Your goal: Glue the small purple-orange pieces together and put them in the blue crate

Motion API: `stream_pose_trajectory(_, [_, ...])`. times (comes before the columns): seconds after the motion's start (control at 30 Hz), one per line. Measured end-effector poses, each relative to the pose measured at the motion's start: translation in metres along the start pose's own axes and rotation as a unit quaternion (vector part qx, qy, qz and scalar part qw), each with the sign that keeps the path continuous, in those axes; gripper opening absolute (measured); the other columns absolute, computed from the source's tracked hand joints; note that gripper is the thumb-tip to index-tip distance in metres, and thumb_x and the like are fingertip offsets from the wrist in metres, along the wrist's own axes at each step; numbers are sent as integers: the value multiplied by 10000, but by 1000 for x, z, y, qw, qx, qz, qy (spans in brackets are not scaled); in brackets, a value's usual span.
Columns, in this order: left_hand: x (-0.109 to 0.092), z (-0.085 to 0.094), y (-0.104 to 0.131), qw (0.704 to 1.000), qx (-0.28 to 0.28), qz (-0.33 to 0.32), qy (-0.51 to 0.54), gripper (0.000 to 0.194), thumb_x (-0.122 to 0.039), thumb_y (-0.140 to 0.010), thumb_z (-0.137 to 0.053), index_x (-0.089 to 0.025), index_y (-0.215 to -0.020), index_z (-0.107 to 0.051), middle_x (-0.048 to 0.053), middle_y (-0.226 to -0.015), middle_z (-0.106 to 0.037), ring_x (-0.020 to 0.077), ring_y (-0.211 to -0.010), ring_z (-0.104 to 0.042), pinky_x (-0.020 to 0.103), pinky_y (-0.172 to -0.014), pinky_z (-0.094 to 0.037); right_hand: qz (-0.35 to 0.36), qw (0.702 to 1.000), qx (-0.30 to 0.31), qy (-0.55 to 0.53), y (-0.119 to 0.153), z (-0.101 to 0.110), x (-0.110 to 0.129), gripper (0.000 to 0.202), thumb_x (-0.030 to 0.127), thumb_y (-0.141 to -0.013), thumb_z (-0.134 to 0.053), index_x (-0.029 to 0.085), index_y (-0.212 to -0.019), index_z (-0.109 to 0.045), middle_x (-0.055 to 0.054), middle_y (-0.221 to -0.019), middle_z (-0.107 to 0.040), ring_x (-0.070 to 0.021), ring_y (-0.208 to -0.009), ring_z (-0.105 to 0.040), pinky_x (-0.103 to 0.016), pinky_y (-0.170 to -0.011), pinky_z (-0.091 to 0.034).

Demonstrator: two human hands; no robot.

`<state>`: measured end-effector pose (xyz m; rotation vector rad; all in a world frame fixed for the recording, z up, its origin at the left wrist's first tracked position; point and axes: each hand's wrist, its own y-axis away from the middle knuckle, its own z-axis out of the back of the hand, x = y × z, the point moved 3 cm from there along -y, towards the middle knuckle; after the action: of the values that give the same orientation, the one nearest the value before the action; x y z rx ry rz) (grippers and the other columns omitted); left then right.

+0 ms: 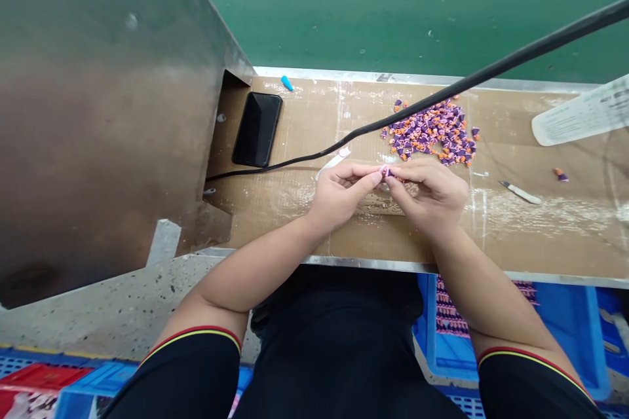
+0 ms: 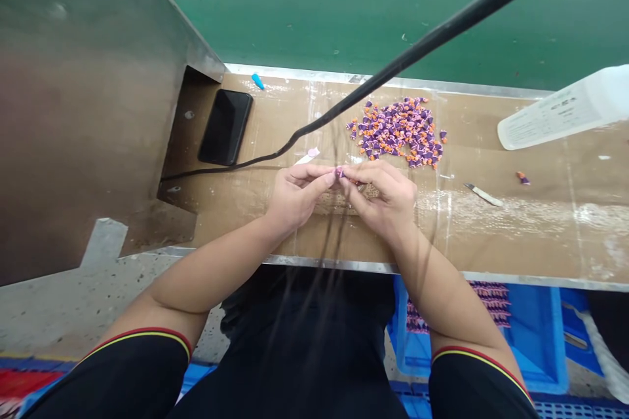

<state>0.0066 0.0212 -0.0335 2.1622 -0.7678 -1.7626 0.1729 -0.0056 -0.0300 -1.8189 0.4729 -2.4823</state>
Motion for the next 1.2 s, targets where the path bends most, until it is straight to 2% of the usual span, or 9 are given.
stream_pose_trajectory(0.13, [-6,-1,4,995,-5,-66,-71,325,-556,-895,-876,-237,-951,-861,76,-1078,-834,214,-1055,-805,409,-1049,-689,6,1000,-14,26,1,-1,3,83,213,-953,-786,291,-982,-779,-30,-956,-825,-223,-840,-798,-405,-764,-681])
stream_pose_trajectory(0.27, [-6,-1,9,989,-2,-118,-93,218,-461,-968,-823,-251,-1010,-865,72,-1120,-832,215,-1087,-807,409,-1066,-686,-6,1000,-14,19,2,-2,7,102,187,-945,-788,284,-972,-774,-33,-1004,-829,-222,-879,-806,-391,-784,-682])
stream_pose_trajectory(0.43, [-4,-3,14,978,21,-173,-112,210,-323,-1026,-755,-298,-1216,-842,65,-1225,-814,209,-1166,-796,354,-1087,-670,-18,999,-27,-11,4,-1,5,121,172,-950,-789,275,-1012,-776,-38,-1022,-828,-229,-938,-819,-392,-804,-698])
stream_pose_trajectory(0.57, [-3,-4,14,976,35,-195,-88,242,-270,-1015,-766,-312,-1245,-830,56,-1234,-810,186,-1169,-793,278,-1063,-661,-7,999,-38,-23,5,-1,5,133,151,-946,-793,263,-1012,-765,-25,-1005,-827,-212,-944,-820,-367,-818,-694])
stream_pose_trajectory(0.67, [-1,-4,11,985,44,-159,-56,221,-301,-1008,-781,-301,-1221,-841,68,-1244,-808,187,-1154,-796,269,-1042,-663,-20,999,-32,-19,5,-2,6,109,184,-959,-788,271,-1021,-766,-22,-1019,-824,-210,-951,-814,-375,-835,-688])
stream_pose_trajectory(0.8, [5,1,1,998,49,-28,8,359,-479,-951,-837,-242,-1220,-838,95,-1145,-830,175,-938,-814,277,-872,-693,-73,997,0,-38,1,1,-3,83,232,-970,-777,265,-1046,-777,-18,-991,-809,-183,-892,-787,-343,-794,-669])
stream_pose_trajectory(0.97, [10,12,-11,997,22,71,5,453,-503,-909,-832,-172,-1218,-812,98,-986,-823,159,-865,-779,246,-742,-639,-176,983,31,-35,-5,35,-37,149,265,-944,-755,218,-1085,-773,-37,-987,-782,-170,-845,-754,-311,-764,-644])
stream_pose_trajectory(1.07, [7,14,-13,996,22,72,-40,356,-426,-954,-768,-151,-1175,-814,97,-952,-804,127,-787,-725,229,-681,-588,-152,986,54,48,3,66,-47,34,209,-922,-706,223,-919,-737,-38,-924,-748,-176,-843,-729,-316,-767,-619])
stream_pose_trajectory(1.2, [3,10,-10,996,37,66,-57,237,-341,-992,-717,-163,-1101,-828,83,-916,-790,99,-720,-670,210,-646,-545,-33,965,168,199,35,86,-38,147,128,-905,-604,228,-828,-678,-71,-964,-719,-219,-916,-705,-364,-804,-594])
